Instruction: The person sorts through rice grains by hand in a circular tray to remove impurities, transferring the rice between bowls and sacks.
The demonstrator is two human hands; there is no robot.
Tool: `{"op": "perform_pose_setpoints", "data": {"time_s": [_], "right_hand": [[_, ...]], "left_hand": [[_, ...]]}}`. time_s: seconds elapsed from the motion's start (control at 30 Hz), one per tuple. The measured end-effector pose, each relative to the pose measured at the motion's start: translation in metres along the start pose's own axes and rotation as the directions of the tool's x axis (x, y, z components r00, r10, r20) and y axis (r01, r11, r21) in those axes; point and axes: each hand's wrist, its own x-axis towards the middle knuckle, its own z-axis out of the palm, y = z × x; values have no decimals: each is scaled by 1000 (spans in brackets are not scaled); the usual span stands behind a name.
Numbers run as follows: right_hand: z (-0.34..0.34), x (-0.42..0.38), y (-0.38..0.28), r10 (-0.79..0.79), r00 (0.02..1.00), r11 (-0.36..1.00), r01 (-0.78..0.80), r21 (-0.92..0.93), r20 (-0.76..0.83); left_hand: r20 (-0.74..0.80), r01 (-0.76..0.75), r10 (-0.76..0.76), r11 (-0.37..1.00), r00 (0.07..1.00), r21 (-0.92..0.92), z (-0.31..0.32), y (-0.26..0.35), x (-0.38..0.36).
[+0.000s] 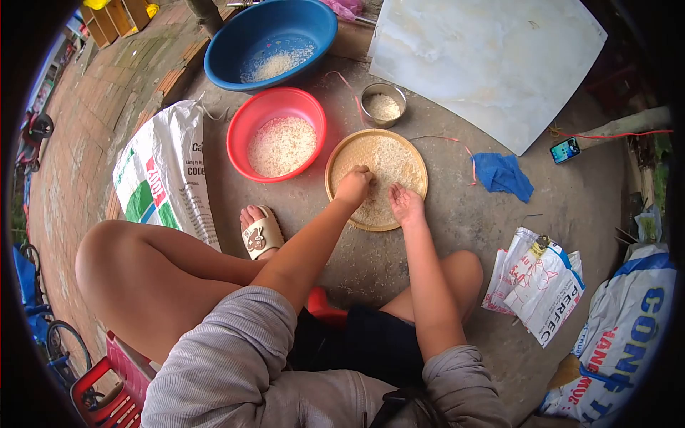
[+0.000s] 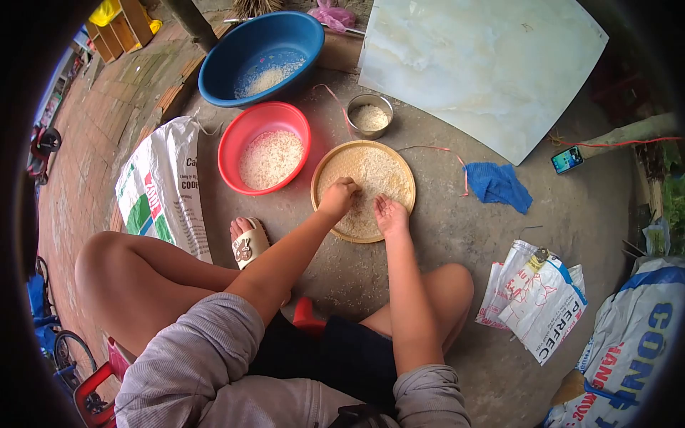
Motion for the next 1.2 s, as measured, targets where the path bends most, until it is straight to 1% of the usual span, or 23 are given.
{"op": "perform_pose_setpoints", "data": {"time_s": [0.03,0.1,0.13,0.17,0.23,0.27,0.3,0.37,0.4,0.43,0.47,0.5,0.53,0.57,0.63,0.7,0.8,0.83,0.9,1.03,1.1,1.13,1.2], "right_hand": [[0,0,0,-4,1000,1000,4,4,1],[2,-1,2,-17,1000,999,18,-27,20],[3,-2,3,-14,1000,1000,15,-25,22],[5,-2,4,-19,1000,998,20,-58,24],[11,-6,4,-23,999,996,25,-88,28],[15,-8,4,9,1000,995,-7,-95,20],[16,-7,4,40,999,994,-39,-102,10],[11,1,7,30,998,997,-27,-76,46],[11,1,7,21,996,998,-17,-54,81],[10,2,6,19,997,999,-15,-52,78],[10,3,5,24,995,1000,-24,-6,101],[12,0,3,29,992,999,-34,37,124],[13,-3,1,28,992,999,-32,33,120],[15,-6,-1,39,996,998,-43,44,82],[13,-6,-4,49,998,997,-52,53,40],[8,-1,-5,75,997,996,-75,41,15],[0,7,-2,87,996,995,-86,51,-5],[1,6,-1,88,996,995,-87,51,-7],[2,6,1,66,998,998,-66,0,10],[1,6,-1,75,997,997,-75,14,10],[1,6,-1,84,996,996,-84,23,0],[1,6,-1,83,997,996,-83,24,1],[1,5,0,76,997,997,-76,14,9]], "left_hand": [[1,-5,5,1000,1000,0,2,-3,0],[-32,189,-197,968,980,-163,-1,-6,0],[-36,232,-243,954,969,-187,-5,-5,2],[-35,232,-242,955,970,-183,-9,-3,5],[227,481,-425,800,876,-358,-26,12,15],[301,507,-415,775,858,-376,-34,21,21],[302,506,-414,777,859,-374,-35,25,26],[447,367,-139,800,884,-475,-35,33,36],[490,318,-51,818,870,-480,-36,37,39],[493,318,-48,817,869,-481,-37,38,40],[392,179,-35,924,919,-338,-38,40,41],[291,49,1,985,957,-165,-38,42,41],[232,125,-89,981,969,-145,-40,42,41],[231,127,-90,980,969,-150,-41,40,39],[147,234,-215,964,965,-127,-33,25,33],[126,215,-203,972,971,-95,-26,17,22],[70,220,-221,975,973,22,-12,13,2],[71,221,-222,975,972,22,-4,9,-3],[-21,119,-119,993,993,8,4,4,-9],[-33,102,-102,995,994,-22,7,-1,-7],[25,172,-171,983,985,-61,1,-1,-2],[24,171,-170,983,985,-61,-3,1,1],[117,337,-318,918,941,-209,-16,10,8]]}}
